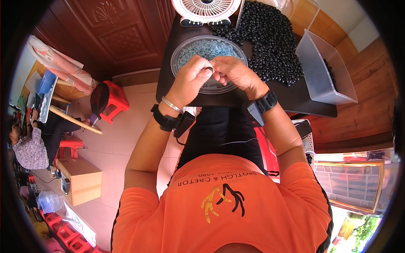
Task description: The recorder is assembling small black components by inserting blue beads or plugs into them at a workstation.
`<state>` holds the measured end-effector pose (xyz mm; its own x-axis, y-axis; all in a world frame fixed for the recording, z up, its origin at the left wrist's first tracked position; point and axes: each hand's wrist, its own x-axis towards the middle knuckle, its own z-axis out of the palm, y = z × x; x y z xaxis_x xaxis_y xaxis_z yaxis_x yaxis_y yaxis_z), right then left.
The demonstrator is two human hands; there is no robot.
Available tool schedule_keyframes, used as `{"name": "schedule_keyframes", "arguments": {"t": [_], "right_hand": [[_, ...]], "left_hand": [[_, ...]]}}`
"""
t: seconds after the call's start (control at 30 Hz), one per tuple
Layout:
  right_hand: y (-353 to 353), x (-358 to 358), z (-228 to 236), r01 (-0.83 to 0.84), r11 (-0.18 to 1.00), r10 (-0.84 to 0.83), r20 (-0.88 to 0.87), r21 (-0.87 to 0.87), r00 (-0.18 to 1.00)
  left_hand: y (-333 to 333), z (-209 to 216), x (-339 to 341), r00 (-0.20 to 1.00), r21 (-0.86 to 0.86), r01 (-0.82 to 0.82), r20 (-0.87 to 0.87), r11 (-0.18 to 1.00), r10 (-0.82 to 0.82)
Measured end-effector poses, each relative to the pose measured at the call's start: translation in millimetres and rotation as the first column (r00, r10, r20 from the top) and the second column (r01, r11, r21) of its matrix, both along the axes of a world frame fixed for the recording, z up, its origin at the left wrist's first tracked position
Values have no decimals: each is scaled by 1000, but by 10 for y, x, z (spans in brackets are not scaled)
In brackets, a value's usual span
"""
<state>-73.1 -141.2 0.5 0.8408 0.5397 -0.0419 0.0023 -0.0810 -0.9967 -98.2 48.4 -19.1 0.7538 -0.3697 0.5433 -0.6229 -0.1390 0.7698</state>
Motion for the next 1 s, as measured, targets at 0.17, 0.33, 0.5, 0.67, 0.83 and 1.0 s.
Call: {"name": "schedule_keyframes", "arguments": {"t": [0.17,0.33,0.5,0.67,0.83,1.0], "right_hand": [[18,9,-12,37,988,-22,101,-150,995],[37,-9,-7,78,976,-45,159,-203,986],[17,67,-71,80,981,-69,67,-177,995],[-9,69,-68,1,974,6,31,-228,1000],[-84,58,-54,-103,987,97,-53,-124,994],[-65,16,-18,-76,991,70,-55,-113,996]], "left_hand": [[61,-62,83,856,-292,50,-481,955,-192],[88,-88,107,861,-264,10,-487,964,-143],[34,-114,110,975,-5,60,-214,998,-59],[38,-120,62,996,81,54,-73,995,-49],[28,-48,18,987,72,64,-154,995,-52],[56,-37,71,840,-232,145,-485,962,-243]]}}
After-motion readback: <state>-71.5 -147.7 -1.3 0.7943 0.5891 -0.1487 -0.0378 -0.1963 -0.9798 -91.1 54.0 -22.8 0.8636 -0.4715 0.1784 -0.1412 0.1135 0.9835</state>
